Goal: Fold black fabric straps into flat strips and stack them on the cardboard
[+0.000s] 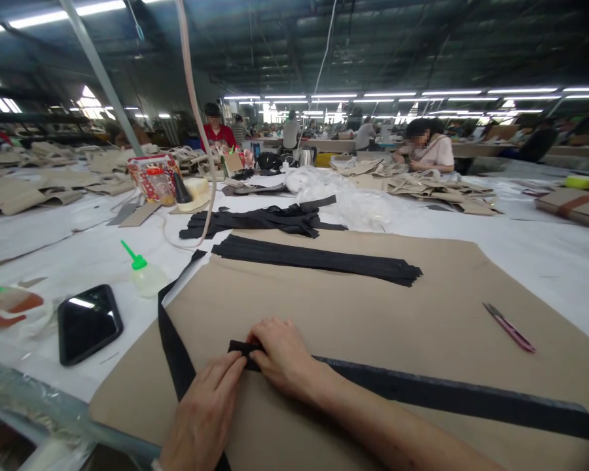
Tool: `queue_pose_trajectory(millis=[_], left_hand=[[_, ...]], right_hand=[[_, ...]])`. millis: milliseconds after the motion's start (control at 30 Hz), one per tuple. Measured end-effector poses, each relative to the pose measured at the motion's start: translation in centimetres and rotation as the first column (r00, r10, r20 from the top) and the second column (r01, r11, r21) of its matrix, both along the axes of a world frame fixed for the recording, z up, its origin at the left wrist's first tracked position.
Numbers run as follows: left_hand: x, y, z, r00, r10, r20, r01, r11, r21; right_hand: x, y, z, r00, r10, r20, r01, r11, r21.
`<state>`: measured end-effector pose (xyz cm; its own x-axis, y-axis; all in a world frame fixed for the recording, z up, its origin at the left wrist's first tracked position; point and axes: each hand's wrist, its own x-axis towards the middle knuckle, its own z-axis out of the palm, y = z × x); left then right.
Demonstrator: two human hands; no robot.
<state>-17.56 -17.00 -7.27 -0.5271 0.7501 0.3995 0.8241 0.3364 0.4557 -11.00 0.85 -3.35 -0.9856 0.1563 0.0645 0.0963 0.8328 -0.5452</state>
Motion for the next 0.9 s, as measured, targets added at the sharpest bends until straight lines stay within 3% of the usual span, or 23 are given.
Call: queue_pose_trajectory(millis=[100,267,900], left_hand=[[0.0,-0.3,-0.6,0.936,-0.071,-0.346,0.036,0.994,-0.106],[-0.3,-0.2,-0.2,0.863,-0.087,-0.498,0.029,0.992,-0.124],[-1.8,-0.7,0.2,0.872,-0.104,-0.479,0.031,0.987,-0.157]], right_hand=[[-0.2,0.1,0.2,1.000,0.020,0.018,-0.020,1.000,-0.015],[-0.6,0.4,-0.1,0.997,0.069,-0.039,-0.071,0.996,-0.052],[-0.1,0.1,-0.1,0.987,0.140,-0.077,-0.142,0.990,-0.023]])
